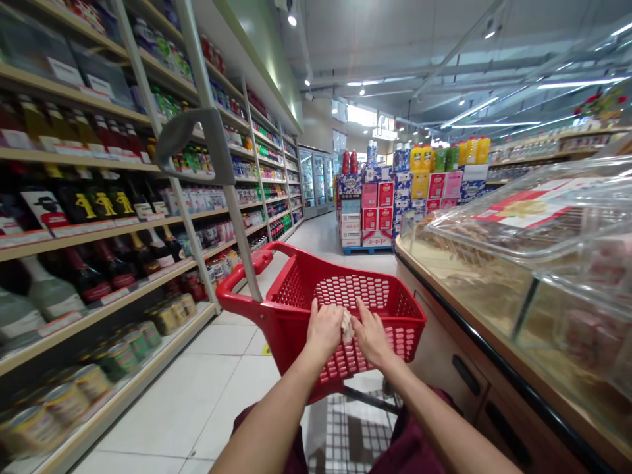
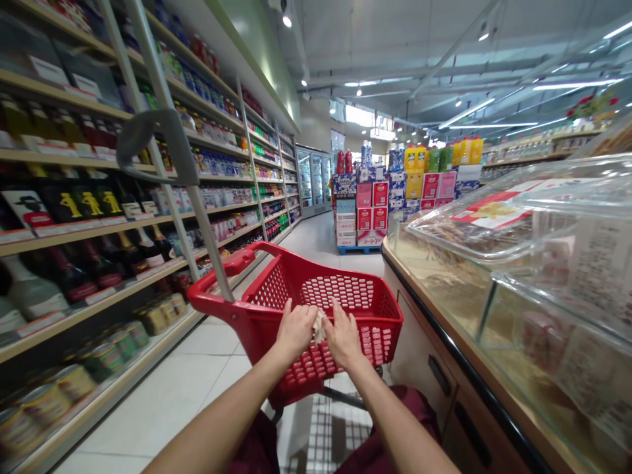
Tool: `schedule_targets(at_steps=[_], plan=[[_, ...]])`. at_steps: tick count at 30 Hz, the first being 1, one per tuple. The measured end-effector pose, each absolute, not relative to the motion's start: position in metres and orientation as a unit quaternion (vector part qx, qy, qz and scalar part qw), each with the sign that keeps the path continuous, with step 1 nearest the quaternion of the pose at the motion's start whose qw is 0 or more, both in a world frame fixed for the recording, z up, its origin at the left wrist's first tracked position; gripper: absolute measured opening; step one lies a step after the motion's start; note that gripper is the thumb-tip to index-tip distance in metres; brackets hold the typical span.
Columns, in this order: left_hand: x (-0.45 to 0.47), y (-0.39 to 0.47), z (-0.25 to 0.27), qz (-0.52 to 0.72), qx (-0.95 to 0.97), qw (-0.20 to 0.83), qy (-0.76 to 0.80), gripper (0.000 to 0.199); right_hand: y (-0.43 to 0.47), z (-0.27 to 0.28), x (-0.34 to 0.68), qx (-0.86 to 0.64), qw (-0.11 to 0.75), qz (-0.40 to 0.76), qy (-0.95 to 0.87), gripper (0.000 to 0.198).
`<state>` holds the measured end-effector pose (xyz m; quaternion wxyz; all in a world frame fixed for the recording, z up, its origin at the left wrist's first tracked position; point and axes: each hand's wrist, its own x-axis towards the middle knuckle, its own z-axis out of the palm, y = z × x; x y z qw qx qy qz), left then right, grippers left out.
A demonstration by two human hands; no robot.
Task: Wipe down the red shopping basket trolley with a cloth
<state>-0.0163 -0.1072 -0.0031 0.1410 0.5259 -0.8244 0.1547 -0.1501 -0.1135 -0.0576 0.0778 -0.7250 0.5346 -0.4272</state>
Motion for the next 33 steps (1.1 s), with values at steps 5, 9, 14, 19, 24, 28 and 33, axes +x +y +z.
schedule_targets(at_steps=[5, 9, 14, 19, 24, 28, 33], plan=[[0.059, -0.1, 0.025, 0.219, 0.527, 0.149, -0.807, 0.031, -0.114, -0.066, -0.171, -0.755, -0.004, -0.343, 0.558, 0.045], [0.104, -0.094, 0.032, 0.297, 0.543, 0.169, -0.767, 0.037, -0.112, -0.066, -0.17, -0.748, -0.024, -0.349, 0.564, 0.039], [0.059, -0.1, 0.005, 0.289, 0.514, 0.176, -0.788, 0.036, -0.109, -0.069, -0.168, -0.754, -0.054, -0.361, 0.546, 0.034], [0.059, -0.099, 0.008, 0.26, 0.501, 0.189, -0.804, 0.037, -0.11, -0.074, -0.177, -0.765, -0.064, -0.364, 0.528, 0.032], [0.099, -0.089, 0.025, 0.265, 0.56, 0.176, -0.765, 0.043, -0.111, -0.077, -0.181, -0.75, -0.062, -0.391, 0.53, 0.029], [0.076, -0.084, 0.015, 0.257, 0.559, 0.167, -0.77, 0.048, -0.111, -0.08, -0.181, -0.743, -0.067, -0.403, 0.531, 0.029], [0.04, -0.084, 0.004, 0.221, 0.548, 0.199, -0.782, 0.054, -0.109, -0.081, -0.183, -0.745, -0.083, -0.4, 0.527, 0.029]])
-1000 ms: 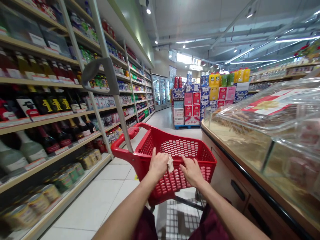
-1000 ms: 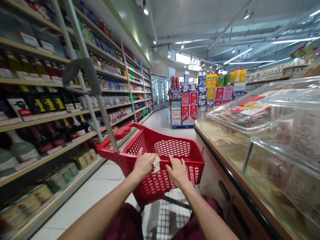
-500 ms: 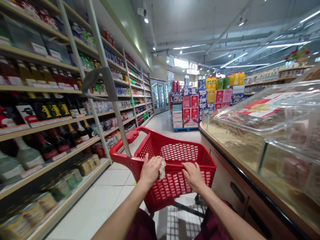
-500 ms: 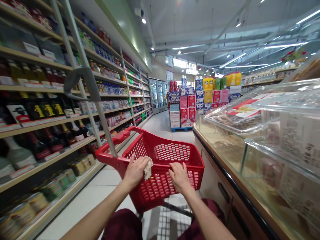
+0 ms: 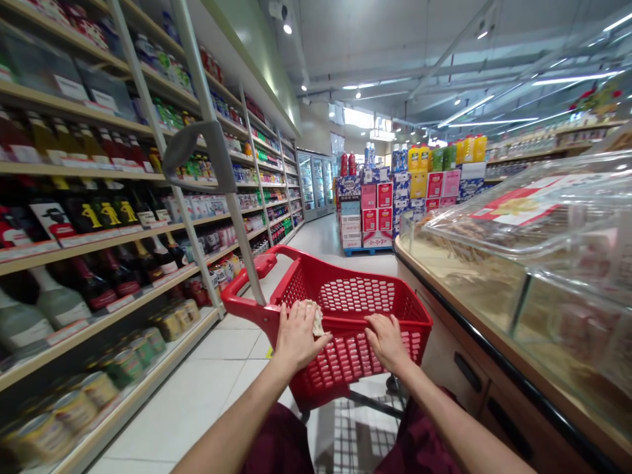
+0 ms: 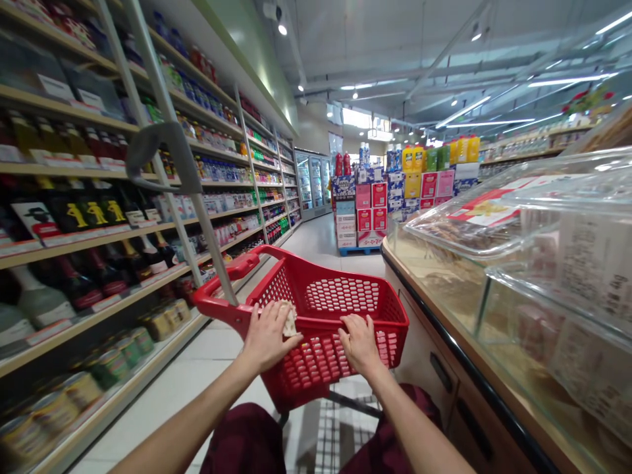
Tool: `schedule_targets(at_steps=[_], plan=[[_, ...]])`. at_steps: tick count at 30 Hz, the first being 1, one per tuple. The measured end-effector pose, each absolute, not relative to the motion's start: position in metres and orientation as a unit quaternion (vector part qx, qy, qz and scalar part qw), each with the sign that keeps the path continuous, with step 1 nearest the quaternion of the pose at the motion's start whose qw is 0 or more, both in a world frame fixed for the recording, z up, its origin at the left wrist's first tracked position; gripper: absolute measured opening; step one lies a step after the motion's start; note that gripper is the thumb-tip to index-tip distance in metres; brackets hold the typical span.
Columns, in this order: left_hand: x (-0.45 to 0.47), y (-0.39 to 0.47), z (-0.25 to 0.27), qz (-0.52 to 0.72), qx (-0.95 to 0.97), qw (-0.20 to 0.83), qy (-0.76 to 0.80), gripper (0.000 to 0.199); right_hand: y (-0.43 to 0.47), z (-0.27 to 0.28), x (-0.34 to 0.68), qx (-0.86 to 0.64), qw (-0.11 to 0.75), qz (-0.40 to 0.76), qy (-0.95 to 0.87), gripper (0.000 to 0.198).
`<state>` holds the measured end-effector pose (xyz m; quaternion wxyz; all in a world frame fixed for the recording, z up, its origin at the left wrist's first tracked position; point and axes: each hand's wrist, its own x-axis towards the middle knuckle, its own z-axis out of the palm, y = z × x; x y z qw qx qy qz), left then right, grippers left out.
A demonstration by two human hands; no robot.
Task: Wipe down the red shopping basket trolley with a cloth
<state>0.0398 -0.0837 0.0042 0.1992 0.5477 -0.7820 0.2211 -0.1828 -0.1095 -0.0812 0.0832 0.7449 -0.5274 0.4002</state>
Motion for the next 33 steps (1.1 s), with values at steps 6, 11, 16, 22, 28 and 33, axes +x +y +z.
schedule_targets(at_steps=[6, 11, 16, 22, 28, 33], plan=[[0.066, -0.087, 0.023, 0.239, 0.512, 0.228, -0.793, 0.025, -0.109, -0.084, -0.19, 0.753, 0.089, 0.4, -0.514, 0.029], [0.11, -0.089, 0.027, 0.312, 0.486, 0.233, -0.782, 0.034, -0.109, -0.083, -0.188, 0.747, 0.085, 0.413, -0.514, 0.028], [0.064, -0.098, 0.0, 0.308, 0.498, 0.2, -0.786, 0.035, -0.107, -0.082, -0.182, 0.74, 0.087, 0.416, -0.521, 0.027], [0.061, -0.098, 0.009, 0.262, 0.492, 0.19, -0.809, 0.036, -0.107, -0.08, -0.186, 0.752, 0.089, 0.394, -0.521, 0.029], [0.09, -0.088, 0.019, 0.267, 0.544, 0.199, -0.77, 0.041, -0.106, -0.079, -0.183, 0.738, 0.067, 0.417, -0.526, 0.028], [0.045, -0.095, 0.005, 0.251, 0.512, 0.181, -0.802, 0.037, -0.106, -0.08, -0.184, 0.75, 0.074, 0.402, -0.521, 0.028]])
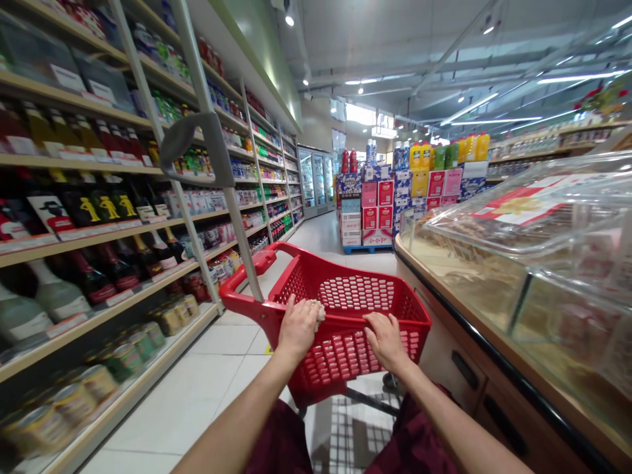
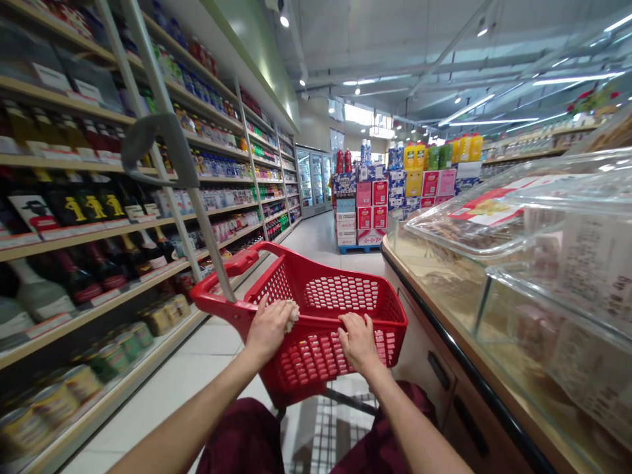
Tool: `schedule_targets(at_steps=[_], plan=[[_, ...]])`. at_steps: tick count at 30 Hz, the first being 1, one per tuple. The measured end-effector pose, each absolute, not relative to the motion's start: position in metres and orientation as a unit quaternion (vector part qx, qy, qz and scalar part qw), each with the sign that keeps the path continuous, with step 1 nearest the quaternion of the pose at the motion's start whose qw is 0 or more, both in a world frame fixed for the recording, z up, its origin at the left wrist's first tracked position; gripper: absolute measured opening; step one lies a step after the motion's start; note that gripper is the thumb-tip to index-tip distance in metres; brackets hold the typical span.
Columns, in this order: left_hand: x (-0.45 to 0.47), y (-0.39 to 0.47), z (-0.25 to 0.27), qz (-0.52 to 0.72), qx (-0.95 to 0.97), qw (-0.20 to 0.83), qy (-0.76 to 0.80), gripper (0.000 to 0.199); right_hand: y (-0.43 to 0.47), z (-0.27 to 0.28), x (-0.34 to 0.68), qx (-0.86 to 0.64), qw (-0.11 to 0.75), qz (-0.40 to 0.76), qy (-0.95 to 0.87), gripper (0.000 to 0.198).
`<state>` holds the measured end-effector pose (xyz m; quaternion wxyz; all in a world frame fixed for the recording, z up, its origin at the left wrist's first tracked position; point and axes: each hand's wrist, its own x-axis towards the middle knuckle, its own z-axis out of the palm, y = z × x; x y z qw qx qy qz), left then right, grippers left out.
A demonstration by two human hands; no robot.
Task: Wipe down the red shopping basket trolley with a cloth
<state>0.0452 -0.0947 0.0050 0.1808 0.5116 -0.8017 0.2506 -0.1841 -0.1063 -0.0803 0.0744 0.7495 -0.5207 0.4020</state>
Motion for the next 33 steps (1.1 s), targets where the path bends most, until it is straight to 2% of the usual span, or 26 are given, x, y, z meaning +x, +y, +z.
schedule_targets(at_steps=[7, 14, 21, 28, 33], plan=[[0.094, -0.089, 0.027, 0.265, 0.551, 0.192, -0.768, 0.039, -0.111, -0.081, -0.189, 0.748, 0.067, 0.408, -0.52, 0.028], [0.047, -0.094, 0.007, 0.248, 0.51, 0.175, -0.805, 0.039, -0.111, -0.083, -0.19, 0.749, 0.066, 0.404, -0.52, 0.029], [0.088, -0.086, 0.028, 0.251, 0.543, 0.214, -0.772, 0.041, -0.11, -0.08, -0.191, 0.746, 0.053, 0.409, -0.522, 0.028], [0.039, -0.096, 0.003, 0.222, 0.506, 0.184, -0.813, 0.038, -0.109, -0.079, -0.192, 0.753, 0.053, 0.398, -0.522, 0.029], [0.068, -0.092, 0.022, 0.232, 0.529, 0.207, -0.79, 0.037, -0.111, -0.077, -0.194, 0.752, 0.055, 0.397, -0.524, 0.029]])
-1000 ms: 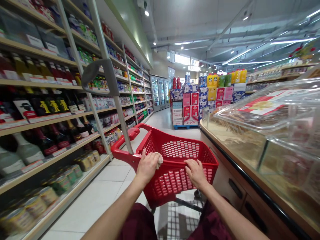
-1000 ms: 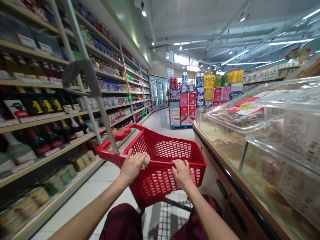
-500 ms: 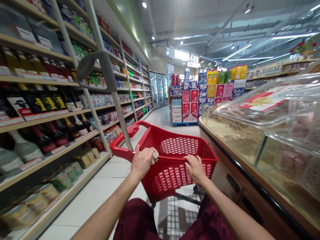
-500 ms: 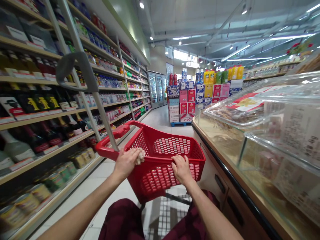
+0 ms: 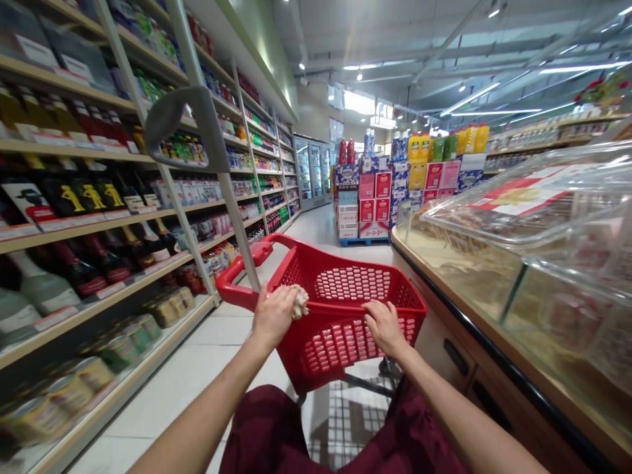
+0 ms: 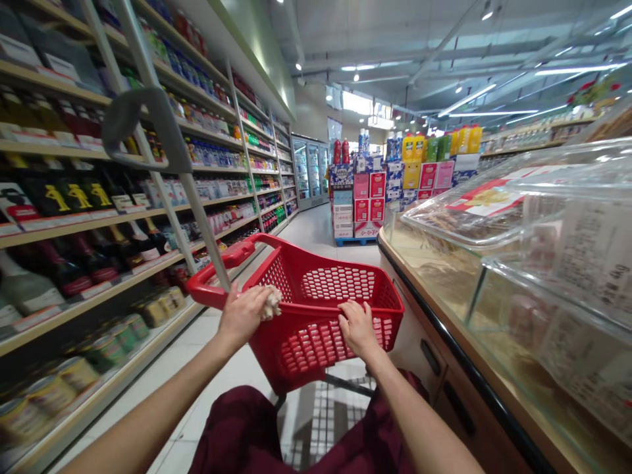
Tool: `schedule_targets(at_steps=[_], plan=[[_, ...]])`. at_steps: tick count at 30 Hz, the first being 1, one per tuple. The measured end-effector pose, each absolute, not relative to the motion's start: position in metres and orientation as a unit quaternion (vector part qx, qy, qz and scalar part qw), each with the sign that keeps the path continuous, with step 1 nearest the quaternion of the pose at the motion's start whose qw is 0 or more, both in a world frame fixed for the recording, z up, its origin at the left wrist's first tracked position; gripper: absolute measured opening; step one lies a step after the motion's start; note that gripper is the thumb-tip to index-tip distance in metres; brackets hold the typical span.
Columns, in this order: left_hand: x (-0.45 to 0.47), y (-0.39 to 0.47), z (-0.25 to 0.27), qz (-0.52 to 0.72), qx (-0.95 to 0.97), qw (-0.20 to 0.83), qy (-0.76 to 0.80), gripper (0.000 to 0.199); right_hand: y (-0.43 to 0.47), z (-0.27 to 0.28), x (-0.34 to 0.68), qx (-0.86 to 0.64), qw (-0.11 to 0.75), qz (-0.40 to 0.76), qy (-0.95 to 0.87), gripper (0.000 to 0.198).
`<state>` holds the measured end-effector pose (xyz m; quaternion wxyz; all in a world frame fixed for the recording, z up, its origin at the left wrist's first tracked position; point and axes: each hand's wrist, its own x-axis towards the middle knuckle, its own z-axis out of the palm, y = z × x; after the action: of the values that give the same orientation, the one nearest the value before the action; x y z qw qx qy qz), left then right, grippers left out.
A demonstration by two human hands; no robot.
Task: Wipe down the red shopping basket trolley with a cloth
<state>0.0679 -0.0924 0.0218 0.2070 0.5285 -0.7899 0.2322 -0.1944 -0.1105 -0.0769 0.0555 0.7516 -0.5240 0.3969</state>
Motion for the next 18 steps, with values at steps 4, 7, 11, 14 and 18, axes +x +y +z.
schedule_targets(at_steps=[4, 7, 11, 14, 18], plan=[[0.067, -0.089, 0.022, 0.236, 0.547, 0.217, -0.773, 0.038, -0.111, -0.078, -0.192, 0.737, 0.061, 0.41, -0.534, 0.028], [0.041, -0.093, 0.009, 0.225, 0.515, 0.203, -0.802, 0.037, -0.111, -0.08, -0.193, 0.744, 0.056, 0.409, -0.526, 0.029], [0.048, -0.094, 0.011, 0.224, 0.498, 0.201, -0.813, 0.037, -0.113, -0.08, -0.199, 0.753, 0.041, 0.403, -0.518, 0.029], [0.076, -0.09, 0.026, 0.239, 0.528, 0.218, -0.785, 0.036, -0.114, -0.078, -0.201, 0.75, 0.031, 0.409, -0.519, 0.029], [0.066, -0.088, 0.024, 0.245, 0.535, 0.216, -0.779, 0.036, -0.113, -0.078, -0.199, 0.737, 0.028, 0.417, -0.531, 0.028]])
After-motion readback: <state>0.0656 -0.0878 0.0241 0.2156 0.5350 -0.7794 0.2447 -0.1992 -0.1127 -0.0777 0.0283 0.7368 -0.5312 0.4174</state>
